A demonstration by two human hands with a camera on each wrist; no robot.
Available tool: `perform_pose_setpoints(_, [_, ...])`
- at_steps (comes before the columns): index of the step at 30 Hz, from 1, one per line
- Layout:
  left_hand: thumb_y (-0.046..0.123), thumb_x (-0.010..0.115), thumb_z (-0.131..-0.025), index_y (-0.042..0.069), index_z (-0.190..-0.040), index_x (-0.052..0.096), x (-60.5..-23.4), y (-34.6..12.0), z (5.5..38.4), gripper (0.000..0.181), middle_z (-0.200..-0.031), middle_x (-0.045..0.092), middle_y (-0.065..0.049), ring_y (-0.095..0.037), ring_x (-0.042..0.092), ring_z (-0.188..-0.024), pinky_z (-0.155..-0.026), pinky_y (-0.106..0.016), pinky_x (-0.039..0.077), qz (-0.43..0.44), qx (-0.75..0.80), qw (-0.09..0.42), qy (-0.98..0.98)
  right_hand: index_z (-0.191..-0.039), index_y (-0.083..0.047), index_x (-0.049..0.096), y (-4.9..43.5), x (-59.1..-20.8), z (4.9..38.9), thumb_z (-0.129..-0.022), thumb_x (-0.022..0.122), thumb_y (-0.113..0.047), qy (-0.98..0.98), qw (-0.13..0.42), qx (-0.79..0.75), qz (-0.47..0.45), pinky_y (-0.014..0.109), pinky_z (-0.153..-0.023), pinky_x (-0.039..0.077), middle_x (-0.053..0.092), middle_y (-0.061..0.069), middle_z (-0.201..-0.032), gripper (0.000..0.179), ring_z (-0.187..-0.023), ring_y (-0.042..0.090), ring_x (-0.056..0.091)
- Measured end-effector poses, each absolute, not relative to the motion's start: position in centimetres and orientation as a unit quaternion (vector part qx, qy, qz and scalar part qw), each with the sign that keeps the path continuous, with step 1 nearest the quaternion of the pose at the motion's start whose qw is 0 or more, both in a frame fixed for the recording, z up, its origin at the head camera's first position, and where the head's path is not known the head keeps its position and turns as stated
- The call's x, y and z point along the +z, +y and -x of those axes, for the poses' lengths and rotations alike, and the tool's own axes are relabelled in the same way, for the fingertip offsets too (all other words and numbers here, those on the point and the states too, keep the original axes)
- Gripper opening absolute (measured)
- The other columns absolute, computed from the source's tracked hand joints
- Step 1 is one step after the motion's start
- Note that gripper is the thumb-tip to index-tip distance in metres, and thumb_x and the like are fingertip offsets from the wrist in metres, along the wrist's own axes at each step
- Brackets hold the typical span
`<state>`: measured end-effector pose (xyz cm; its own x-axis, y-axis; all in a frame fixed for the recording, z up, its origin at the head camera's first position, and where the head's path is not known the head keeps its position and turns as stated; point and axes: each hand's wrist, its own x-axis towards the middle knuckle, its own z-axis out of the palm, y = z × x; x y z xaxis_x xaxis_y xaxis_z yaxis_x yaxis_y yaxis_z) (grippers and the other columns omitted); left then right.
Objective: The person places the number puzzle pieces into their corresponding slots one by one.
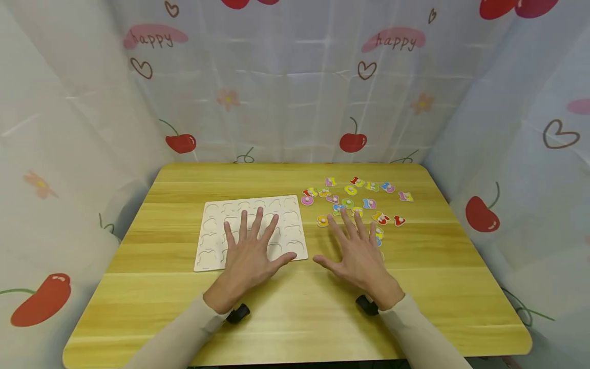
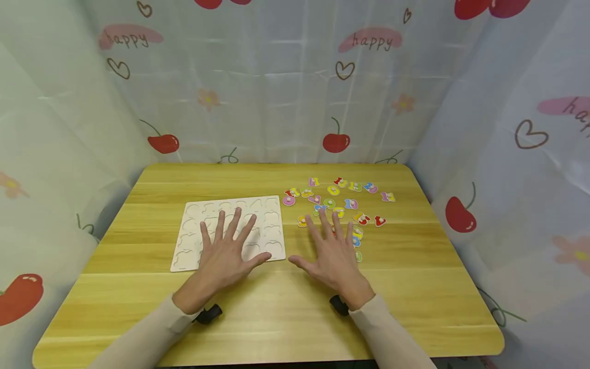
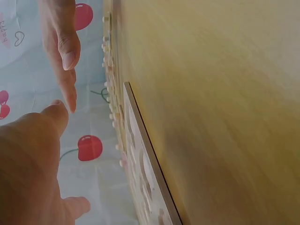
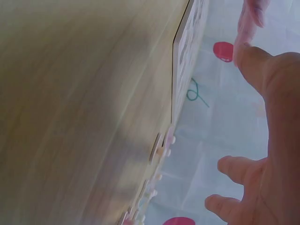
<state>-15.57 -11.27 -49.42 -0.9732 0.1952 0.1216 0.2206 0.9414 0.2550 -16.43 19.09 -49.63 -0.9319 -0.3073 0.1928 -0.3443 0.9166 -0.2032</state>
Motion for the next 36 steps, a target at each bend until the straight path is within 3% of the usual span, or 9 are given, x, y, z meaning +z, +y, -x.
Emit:
perform_pose_setpoints(10, [0.093,0.06,-0.099,0.032,-0.185,0.036,-50.0,-13.2,15.2,0.108,-0.197,0.017,-0.013,-0.054,0.011,-0.182,-0.137,-0.089,0.001,0.085,-0.13,0.026,-0.988,-0.18,-0.024,0.047,17.3,-50.1,16.3,-0.1,0.078,-0.076,-0.969,0.056,0.133,-0.203,0.088,-0.136,0.02,0.034,0.017,-0.192,0.1,-0.177,0.057,0.028])
perform_pose_setpoints(18, [0.089,0.061,-0.102,0.028,-0.185,0.036,-50.7,-16.6,14.7,0.106,-0.196,0.018,-0.019,-0.057,0.011,-0.181,-0.136,-0.09,0.0,0.055,-0.129,-0.001,-0.99,-0.178,-0.02,0.049,15.8,-50.1,16.5,-0.105,0.076,-0.072,-0.959,0.019,0.133,-0.25,0.086,-0.136,0.024,0.04,0.019,-0.189,0.094,-0.176,0.056,0.032])
perform_pose_setpoints(25, [0.084,0.063,-0.106,0.021,-0.184,0.038,-50.6,-20.1,13.7,0.104,-0.193,0.021,-0.027,-0.065,0.018,-0.176,-0.133,-0.094,0.006,0.023,-0.13,-0.027,-0.991,-0.172,-0.017,0.059,14.7,-50.3,16.5,-0.107,0.075,-0.069,-0.951,-0.02,0.141,-0.274,0.084,-0.138,0.022,0.045,0.017,-0.186,0.084,-0.177,0.054,0.031])
perform_pose_setpoints(36, [0.076,0.072,-0.105,0.016,-0.181,0.043,-50.9,-22.4,13.3,0.1,-0.191,0.026,-0.029,-0.068,0.027,-0.172,-0.131,-0.095,0.015,0.044,-0.147,-0.04,-0.987,-0.16,-0.016,0.071,14.5,-50.4,16.6,-0.108,0.077,-0.063,-0.953,-0.02,0.141,-0.266,0.079,-0.139,0.027,0.056,0.015,-0.179,0.07,-0.174,0.052,0.038])
